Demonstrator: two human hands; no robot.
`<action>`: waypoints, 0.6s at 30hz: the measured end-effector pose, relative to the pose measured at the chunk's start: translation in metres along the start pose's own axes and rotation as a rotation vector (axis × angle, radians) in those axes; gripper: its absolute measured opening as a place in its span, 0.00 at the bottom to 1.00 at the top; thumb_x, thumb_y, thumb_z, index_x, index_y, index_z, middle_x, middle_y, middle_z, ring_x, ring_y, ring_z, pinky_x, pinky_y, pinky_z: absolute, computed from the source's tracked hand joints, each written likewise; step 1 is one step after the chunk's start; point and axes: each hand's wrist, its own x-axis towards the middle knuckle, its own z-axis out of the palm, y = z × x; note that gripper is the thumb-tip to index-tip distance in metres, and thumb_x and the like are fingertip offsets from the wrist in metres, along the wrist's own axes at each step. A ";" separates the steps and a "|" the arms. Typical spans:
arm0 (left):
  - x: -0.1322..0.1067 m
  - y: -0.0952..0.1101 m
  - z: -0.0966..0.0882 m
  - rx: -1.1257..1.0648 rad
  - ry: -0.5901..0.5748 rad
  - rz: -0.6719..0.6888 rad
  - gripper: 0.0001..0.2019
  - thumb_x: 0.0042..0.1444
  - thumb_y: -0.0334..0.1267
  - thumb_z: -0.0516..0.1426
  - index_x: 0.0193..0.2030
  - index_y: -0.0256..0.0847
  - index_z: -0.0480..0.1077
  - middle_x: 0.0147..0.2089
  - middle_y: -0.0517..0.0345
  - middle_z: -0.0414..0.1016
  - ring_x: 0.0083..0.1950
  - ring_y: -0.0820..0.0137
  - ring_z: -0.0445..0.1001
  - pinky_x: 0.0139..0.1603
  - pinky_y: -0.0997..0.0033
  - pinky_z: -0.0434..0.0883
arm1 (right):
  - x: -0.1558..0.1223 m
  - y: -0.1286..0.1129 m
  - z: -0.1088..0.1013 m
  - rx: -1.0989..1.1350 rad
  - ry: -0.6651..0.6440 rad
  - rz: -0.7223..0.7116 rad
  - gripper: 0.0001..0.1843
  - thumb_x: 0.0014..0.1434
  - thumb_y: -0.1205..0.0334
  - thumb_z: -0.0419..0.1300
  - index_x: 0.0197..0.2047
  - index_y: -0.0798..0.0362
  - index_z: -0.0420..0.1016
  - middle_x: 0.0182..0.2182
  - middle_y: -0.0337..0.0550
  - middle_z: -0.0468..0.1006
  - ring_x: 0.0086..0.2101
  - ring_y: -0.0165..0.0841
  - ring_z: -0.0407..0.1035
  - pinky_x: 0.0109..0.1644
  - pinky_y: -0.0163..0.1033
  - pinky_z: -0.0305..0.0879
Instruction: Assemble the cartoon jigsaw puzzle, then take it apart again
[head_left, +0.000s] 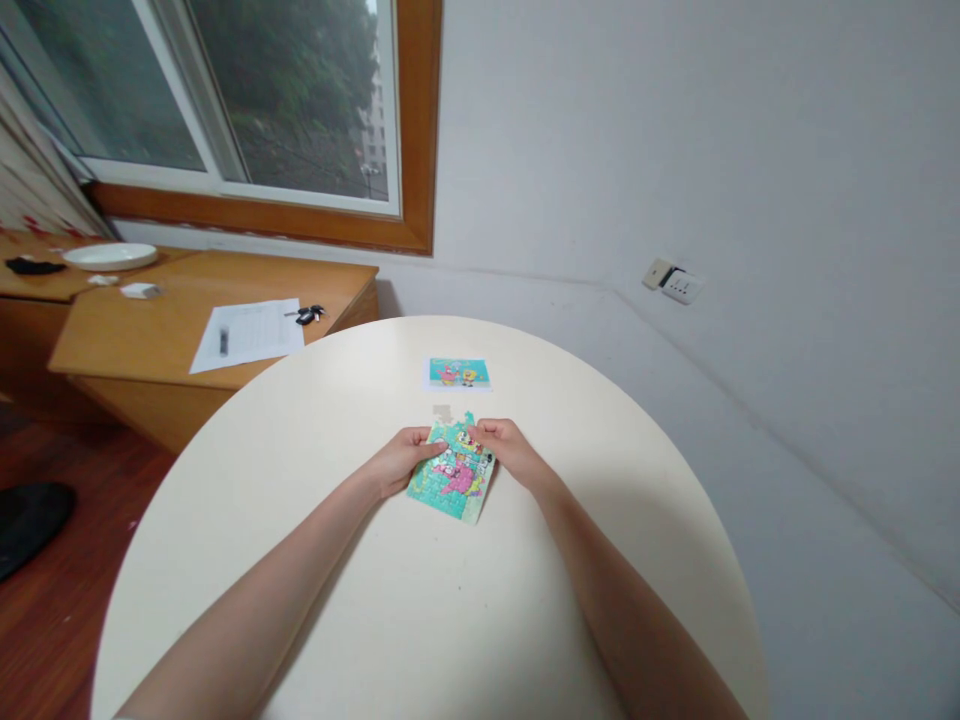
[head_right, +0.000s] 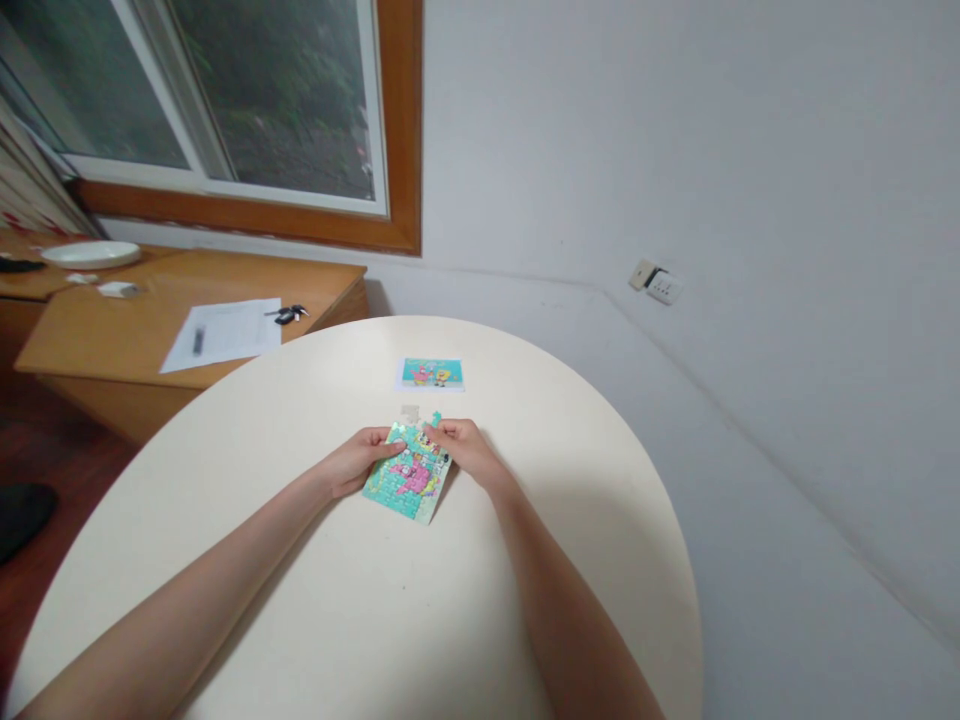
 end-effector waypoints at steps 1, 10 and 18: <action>0.000 0.000 0.001 -0.002 0.012 0.002 0.17 0.37 0.38 0.69 0.34 0.30 0.74 0.29 0.49 0.79 0.27 0.66 0.76 0.35 0.66 0.73 | 0.000 -0.001 -0.001 0.014 -0.015 0.001 0.26 0.39 0.39 0.65 0.18 0.54 0.62 0.16 0.31 0.62 0.20 0.23 0.55 0.26 0.32 0.49; 0.002 0.000 0.001 -0.086 0.102 0.033 0.10 0.43 0.31 0.64 0.34 0.31 0.74 0.31 0.49 0.79 0.28 0.67 0.76 0.36 0.67 0.73 | 0.003 0.006 0.004 0.032 0.156 -0.036 0.20 0.33 0.49 0.71 0.20 0.54 0.68 0.19 0.34 0.70 0.22 0.28 0.62 0.28 0.34 0.55; 0.002 0.004 0.006 -0.145 0.193 0.029 0.05 0.51 0.24 0.56 0.32 0.30 0.74 0.29 0.48 0.79 0.27 0.68 0.76 0.34 0.71 0.73 | 0.005 0.013 -0.004 0.131 0.178 -0.039 0.18 0.39 0.46 0.67 0.25 0.54 0.75 0.22 0.38 0.75 0.24 0.29 0.64 0.28 0.34 0.57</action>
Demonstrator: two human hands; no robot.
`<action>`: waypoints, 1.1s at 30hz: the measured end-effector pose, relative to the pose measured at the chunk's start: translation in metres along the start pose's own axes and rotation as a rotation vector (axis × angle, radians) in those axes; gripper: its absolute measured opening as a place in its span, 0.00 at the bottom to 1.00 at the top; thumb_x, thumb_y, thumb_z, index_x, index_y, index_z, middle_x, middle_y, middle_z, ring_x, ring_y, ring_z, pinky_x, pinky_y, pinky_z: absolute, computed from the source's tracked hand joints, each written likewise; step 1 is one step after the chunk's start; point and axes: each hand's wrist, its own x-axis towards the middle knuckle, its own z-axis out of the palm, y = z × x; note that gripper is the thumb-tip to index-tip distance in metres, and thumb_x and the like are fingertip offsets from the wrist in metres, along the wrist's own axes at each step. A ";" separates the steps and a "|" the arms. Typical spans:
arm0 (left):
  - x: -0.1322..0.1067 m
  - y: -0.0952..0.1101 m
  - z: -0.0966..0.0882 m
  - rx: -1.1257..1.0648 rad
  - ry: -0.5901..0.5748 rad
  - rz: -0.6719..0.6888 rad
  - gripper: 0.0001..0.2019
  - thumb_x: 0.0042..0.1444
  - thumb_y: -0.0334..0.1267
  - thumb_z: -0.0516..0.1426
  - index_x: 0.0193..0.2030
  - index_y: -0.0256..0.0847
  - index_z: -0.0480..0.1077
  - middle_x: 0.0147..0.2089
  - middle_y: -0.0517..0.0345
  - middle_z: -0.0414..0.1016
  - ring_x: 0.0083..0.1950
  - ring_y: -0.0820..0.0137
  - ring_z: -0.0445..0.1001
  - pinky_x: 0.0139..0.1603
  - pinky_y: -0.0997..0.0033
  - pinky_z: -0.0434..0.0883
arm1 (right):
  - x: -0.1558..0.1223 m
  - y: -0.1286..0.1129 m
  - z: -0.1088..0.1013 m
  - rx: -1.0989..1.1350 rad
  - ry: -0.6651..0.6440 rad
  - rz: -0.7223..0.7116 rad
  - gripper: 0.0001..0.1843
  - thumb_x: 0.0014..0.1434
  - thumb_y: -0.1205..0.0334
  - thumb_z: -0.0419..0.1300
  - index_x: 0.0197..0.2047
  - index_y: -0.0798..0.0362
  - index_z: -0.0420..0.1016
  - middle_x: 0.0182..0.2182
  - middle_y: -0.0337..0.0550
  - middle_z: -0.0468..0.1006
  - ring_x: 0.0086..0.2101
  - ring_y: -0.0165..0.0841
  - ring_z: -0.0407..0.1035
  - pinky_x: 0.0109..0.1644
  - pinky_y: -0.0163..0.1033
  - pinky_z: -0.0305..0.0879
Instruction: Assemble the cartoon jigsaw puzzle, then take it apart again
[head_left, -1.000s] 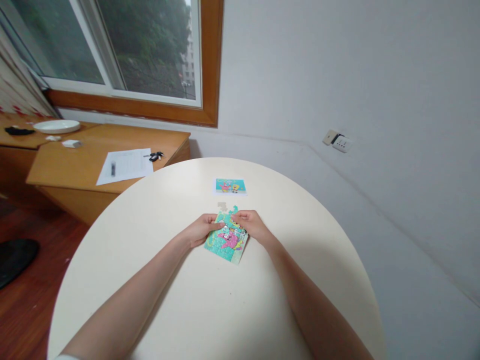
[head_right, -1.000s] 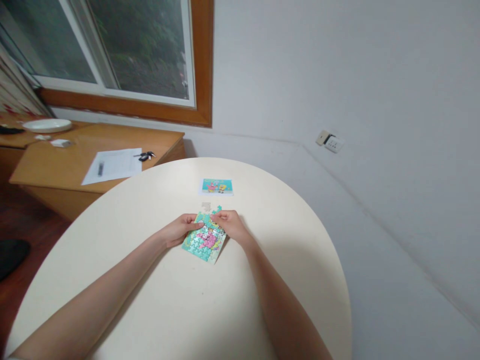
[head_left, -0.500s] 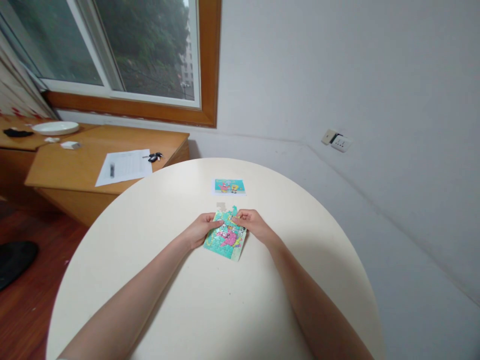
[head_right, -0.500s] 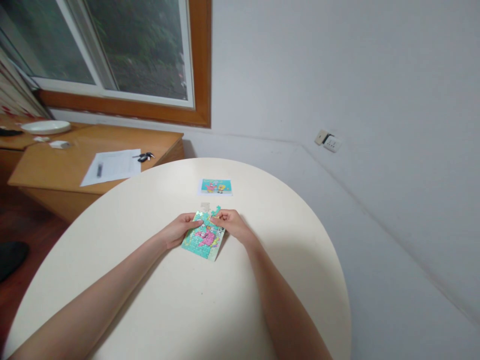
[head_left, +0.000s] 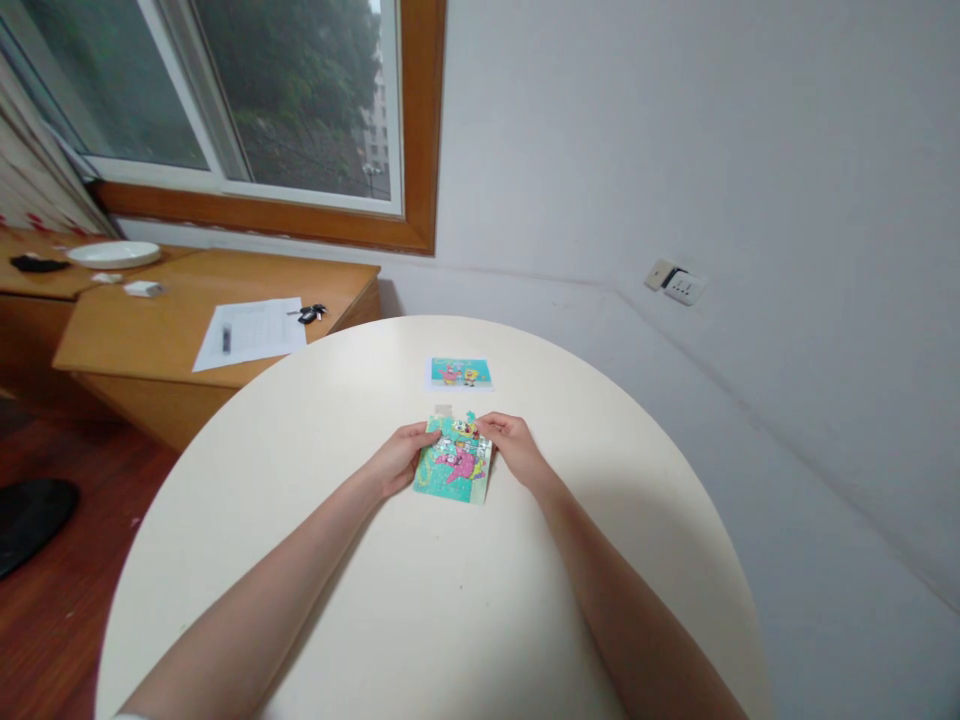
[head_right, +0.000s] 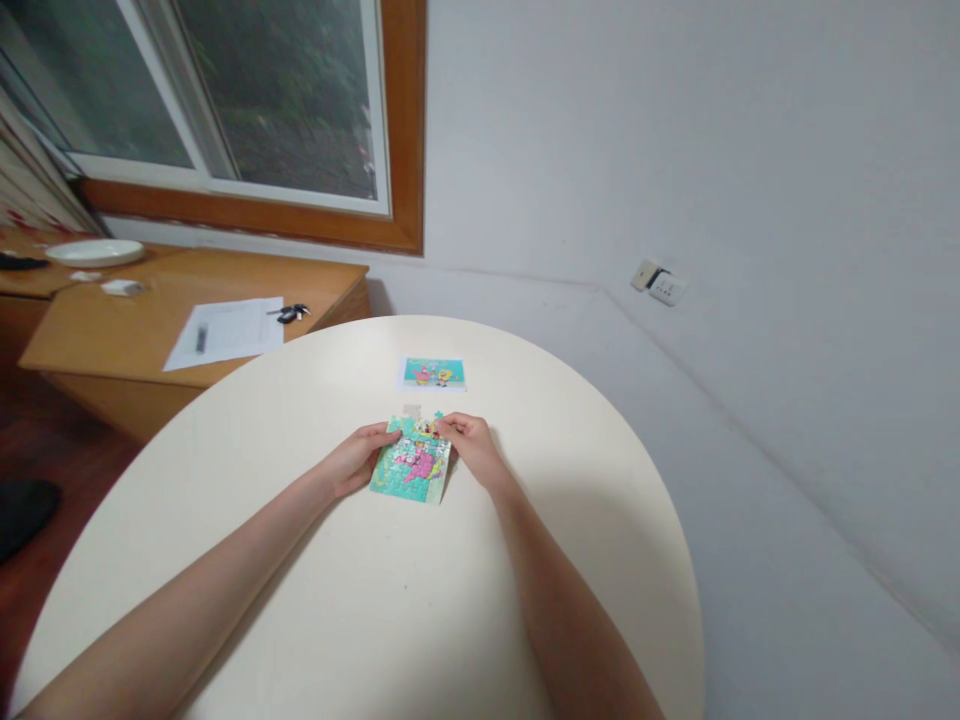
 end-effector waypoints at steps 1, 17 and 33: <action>0.000 0.000 0.000 -0.004 -0.001 -0.001 0.05 0.51 0.24 0.56 0.32 0.30 0.74 0.29 0.47 0.79 0.27 0.68 0.77 0.35 0.71 0.73 | 0.000 0.001 -0.001 0.016 -0.011 0.001 0.19 0.39 0.46 0.67 0.26 0.53 0.76 0.23 0.38 0.75 0.24 0.30 0.65 0.29 0.35 0.57; 0.002 -0.002 -0.006 -0.013 -0.038 0.015 0.05 0.47 0.27 0.61 0.33 0.31 0.74 0.30 0.50 0.79 0.27 0.68 0.77 0.36 0.69 0.74 | 0.005 0.006 -0.004 0.051 0.061 -0.015 0.21 0.37 0.45 0.67 0.28 0.54 0.76 0.21 0.37 0.73 0.24 0.27 0.63 0.31 0.35 0.59; 0.001 -0.007 -0.007 0.122 -0.181 0.016 0.14 0.40 0.38 0.67 0.32 0.29 0.75 0.28 0.49 0.79 0.26 0.68 0.75 0.34 0.68 0.72 | 0.000 0.005 0.012 -0.259 -0.080 -0.238 0.16 0.45 0.46 0.64 0.24 0.52 0.76 0.32 0.44 0.76 0.35 0.35 0.68 0.40 0.40 0.63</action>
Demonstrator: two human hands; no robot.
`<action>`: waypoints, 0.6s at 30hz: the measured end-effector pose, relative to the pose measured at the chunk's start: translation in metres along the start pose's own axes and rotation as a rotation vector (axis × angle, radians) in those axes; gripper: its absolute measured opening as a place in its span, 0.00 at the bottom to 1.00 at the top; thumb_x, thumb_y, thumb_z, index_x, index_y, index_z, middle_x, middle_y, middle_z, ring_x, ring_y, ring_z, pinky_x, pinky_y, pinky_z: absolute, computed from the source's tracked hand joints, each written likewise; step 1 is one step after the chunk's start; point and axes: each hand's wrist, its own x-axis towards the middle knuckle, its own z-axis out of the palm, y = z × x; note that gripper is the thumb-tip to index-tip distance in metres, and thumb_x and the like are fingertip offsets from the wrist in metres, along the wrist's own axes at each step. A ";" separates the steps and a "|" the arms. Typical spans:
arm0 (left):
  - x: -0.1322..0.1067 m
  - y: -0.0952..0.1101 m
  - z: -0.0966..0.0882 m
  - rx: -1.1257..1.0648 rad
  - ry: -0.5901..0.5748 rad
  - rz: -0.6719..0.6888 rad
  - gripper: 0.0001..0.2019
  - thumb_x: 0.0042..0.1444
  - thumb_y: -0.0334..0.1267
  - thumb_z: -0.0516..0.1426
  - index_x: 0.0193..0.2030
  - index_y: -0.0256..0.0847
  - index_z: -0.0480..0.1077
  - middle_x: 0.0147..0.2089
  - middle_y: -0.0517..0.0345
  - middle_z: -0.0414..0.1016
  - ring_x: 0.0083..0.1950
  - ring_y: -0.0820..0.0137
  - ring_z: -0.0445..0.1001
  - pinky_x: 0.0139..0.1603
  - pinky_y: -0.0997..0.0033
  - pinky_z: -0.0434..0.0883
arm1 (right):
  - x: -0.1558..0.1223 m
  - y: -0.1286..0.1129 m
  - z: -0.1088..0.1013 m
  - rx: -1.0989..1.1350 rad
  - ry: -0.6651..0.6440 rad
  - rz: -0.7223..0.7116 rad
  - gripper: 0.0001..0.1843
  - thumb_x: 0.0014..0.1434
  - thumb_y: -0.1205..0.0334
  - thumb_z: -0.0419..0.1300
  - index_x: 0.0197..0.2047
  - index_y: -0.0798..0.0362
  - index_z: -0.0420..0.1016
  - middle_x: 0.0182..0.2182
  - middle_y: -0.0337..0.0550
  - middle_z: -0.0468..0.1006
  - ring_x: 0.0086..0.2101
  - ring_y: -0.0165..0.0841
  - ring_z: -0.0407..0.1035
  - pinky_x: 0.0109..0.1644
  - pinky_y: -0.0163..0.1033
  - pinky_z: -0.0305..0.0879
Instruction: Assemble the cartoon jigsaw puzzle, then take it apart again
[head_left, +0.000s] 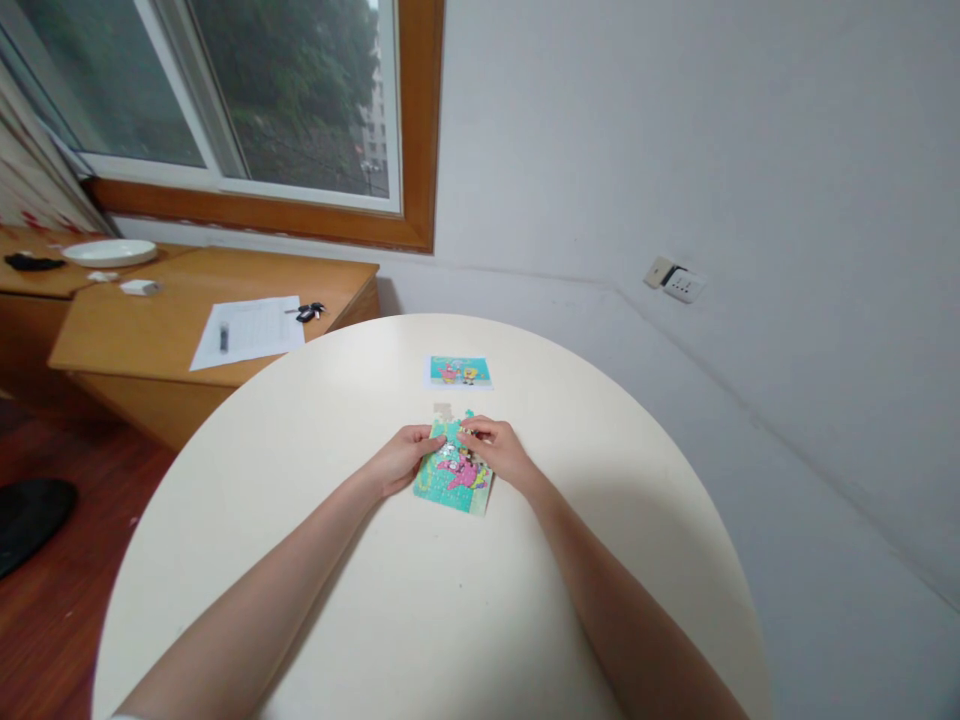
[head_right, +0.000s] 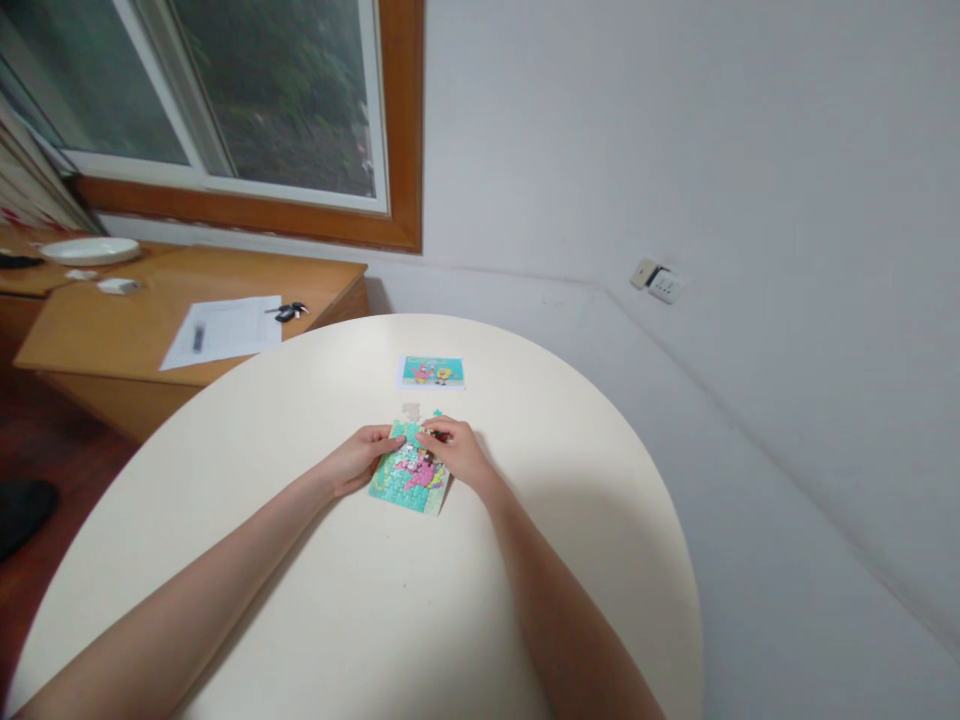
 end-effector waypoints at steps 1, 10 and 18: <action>0.000 0.000 0.000 0.008 -0.003 0.002 0.15 0.40 0.39 0.67 0.32 0.30 0.75 0.28 0.49 0.78 0.26 0.68 0.74 0.34 0.68 0.71 | 0.000 0.000 0.000 -0.010 -0.002 -0.006 0.16 0.45 0.47 0.64 0.25 0.52 0.76 0.32 0.44 0.76 0.35 0.35 0.68 0.40 0.40 0.63; -0.001 0.001 0.000 0.075 -0.042 -0.003 0.15 0.38 0.41 0.68 0.28 0.30 0.75 0.26 0.51 0.77 0.26 0.69 0.73 0.36 0.68 0.69 | 0.000 -0.002 -0.001 -0.007 -0.013 0.055 0.17 0.46 0.47 0.62 0.20 0.52 0.70 0.27 0.40 0.75 0.30 0.32 0.65 0.36 0.38 0.62; -0.003 0.003 0.002 0.161 -0.064 -0.013 0.14 0.35 0.40 0.69 0.26 0.32 0.75 0.24 0.55 0.76 0.25 0.71 0.71 0.33 0.71 0.67 | -0.001 -0.008 -0.001 0.021 -0.070 0.083 0.16 0.45 0.48 0.62 0.21 0.53 0.71 0.25 0.40 0.73 0.29 0.31 0.64 0.35 0.38 0.61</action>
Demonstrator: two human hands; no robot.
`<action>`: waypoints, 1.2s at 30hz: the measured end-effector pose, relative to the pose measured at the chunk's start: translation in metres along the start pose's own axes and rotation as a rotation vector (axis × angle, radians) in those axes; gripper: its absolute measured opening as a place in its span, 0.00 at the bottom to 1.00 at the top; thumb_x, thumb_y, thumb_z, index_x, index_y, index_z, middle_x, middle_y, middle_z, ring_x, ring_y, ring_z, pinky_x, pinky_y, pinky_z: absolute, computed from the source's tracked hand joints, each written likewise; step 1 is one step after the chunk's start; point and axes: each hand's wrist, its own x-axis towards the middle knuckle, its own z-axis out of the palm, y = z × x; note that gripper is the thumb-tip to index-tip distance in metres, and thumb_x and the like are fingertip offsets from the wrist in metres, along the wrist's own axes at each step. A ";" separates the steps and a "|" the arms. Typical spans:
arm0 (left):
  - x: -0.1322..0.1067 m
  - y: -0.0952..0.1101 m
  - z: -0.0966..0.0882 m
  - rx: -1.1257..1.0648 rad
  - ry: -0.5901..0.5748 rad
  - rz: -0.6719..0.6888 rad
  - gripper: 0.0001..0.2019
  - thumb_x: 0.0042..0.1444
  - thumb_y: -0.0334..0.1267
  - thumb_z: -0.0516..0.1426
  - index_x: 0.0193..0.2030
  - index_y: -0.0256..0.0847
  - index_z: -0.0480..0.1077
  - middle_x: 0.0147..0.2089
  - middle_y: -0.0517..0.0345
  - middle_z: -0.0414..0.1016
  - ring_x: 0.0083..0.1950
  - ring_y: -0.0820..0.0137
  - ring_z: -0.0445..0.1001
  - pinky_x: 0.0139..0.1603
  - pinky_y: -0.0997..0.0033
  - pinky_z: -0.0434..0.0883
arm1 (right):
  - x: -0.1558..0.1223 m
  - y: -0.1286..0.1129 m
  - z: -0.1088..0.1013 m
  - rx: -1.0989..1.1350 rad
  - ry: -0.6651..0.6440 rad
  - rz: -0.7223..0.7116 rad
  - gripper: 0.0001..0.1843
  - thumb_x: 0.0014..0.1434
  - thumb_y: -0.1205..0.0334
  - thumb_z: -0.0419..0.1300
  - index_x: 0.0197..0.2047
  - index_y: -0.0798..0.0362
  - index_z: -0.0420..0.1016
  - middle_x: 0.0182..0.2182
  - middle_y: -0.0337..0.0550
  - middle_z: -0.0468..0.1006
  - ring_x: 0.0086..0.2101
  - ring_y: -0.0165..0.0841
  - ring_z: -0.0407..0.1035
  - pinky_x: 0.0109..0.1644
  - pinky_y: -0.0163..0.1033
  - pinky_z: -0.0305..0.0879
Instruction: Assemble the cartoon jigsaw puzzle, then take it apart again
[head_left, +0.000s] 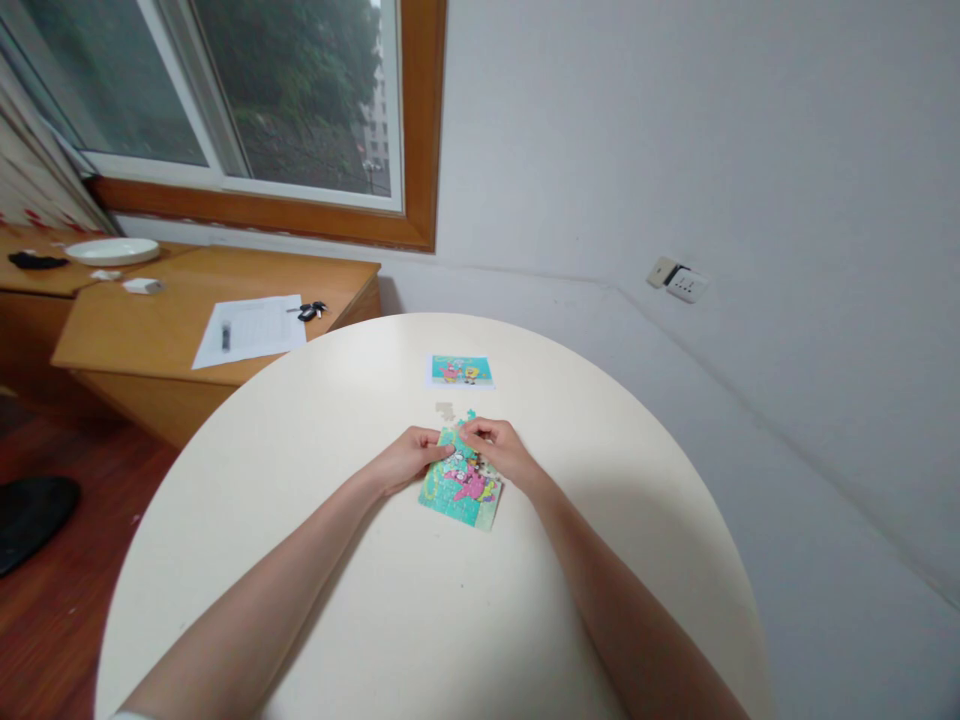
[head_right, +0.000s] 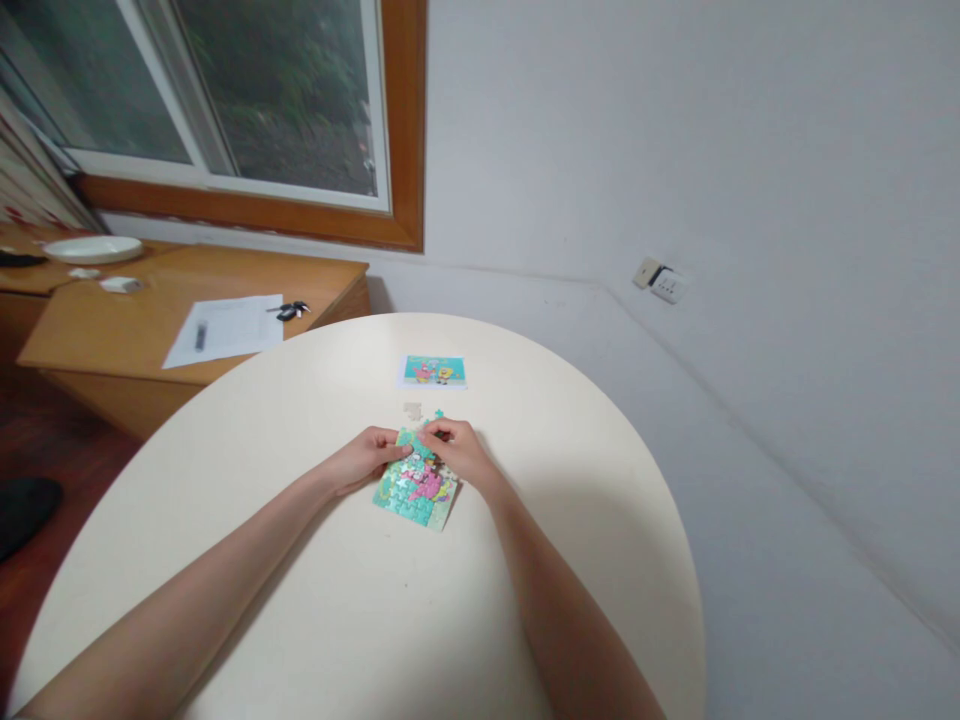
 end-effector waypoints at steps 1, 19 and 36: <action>0.000 0.000 0.000 0.019 0.005 0.003 0.13 0.35 0.40 0.69 0.25 0.32 0.75 0.23 0.55 0.76 0.25 0.71 0.71 0.31 0.72 0.67 | -0.001 0.000 0.000 0.002 0.000 -0.015 0.15 0.45 0.48 0.63 0.21 0.53 0.71 0.25 0.40 0.73 0.29 0.32 0.65 0.36 0.38 0.61; 0.003 -0.003 0.000 -0.017 0.102 0.085 0.25 0.35 0.38 0.69 0.42 0.34 0.71 0.27 0.56 0.76 0.27 0.69 0.74 0.32 0.71 0.69 | 0.000 0.001 0.003 -0.020 0.082 0.033 0.19 0.45 0.45 0.61 0.21 0.53 0.70 0.19 0.37 0.69 0.24 0.29 0.62 0.29 0.36 0.58; 0.003 -0.005 -0.002 0.003 0.023 0.038 0.18 0.35 0.42 0.69 0.30 0.31 0.74 0.27 0.54 0.77 0.27 0.70 0.73 0.35 0.70 0.69 | -0.001 0.002 0.004 0.014 0.081 0.069 0.24 0.42 0.42 0.62 0.16 0.53 0.62 0.15 0.33 0.61 0.20 0.25 0.54 0.24 0.33 0.51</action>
